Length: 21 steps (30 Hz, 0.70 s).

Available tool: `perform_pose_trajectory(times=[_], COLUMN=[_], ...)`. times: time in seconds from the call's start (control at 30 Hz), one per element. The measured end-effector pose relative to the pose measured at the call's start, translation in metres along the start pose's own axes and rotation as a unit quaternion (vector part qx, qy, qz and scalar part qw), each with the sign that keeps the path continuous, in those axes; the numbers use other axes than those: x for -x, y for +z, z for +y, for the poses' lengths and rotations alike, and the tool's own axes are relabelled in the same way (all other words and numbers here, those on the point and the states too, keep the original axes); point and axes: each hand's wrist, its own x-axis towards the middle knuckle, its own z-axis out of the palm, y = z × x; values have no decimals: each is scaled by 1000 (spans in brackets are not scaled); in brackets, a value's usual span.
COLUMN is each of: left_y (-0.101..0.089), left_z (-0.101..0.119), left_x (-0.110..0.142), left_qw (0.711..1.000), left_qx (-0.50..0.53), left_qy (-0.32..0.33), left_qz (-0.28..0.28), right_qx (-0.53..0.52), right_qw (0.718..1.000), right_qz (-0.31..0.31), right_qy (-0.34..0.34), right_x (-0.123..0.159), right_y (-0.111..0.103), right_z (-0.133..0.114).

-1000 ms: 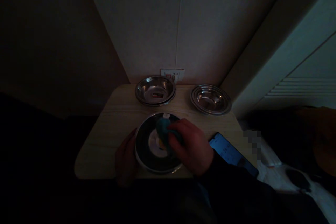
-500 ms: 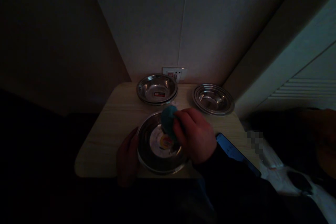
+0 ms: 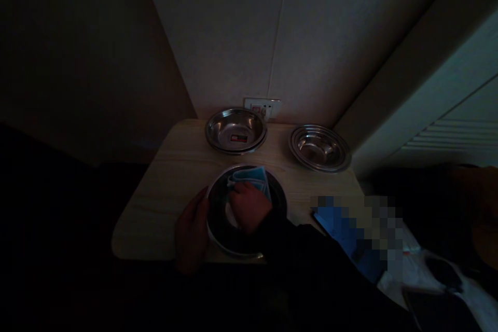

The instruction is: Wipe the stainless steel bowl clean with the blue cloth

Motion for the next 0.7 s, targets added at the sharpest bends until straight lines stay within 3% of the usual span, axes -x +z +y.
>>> perform_pose_trajectory(times=[0.3, 0.37, 0.57, 0.7], left_y=[1, 0, -2, 0], left_z=[0, 0, -1, -1], left_x=[0, 0, -1, 0], left_qw=[999, 999, 999, 999], left_qx=[-32, -33, -29, -45], left_qy=[-2, -2, 16, 8], left_qz=[25, 18, 2, 28], right_qx=[-23, -21, 12, 11], right_qw=[987, 988, 999, 994], right_qz=[-87, -84, -29, -64], right_qy=[-131, -130, -40, -91], right_x=[17, 16, -8, 2], right_y=[-3, -2, -3, -5], right_z=[-4, -4, -5, -4])
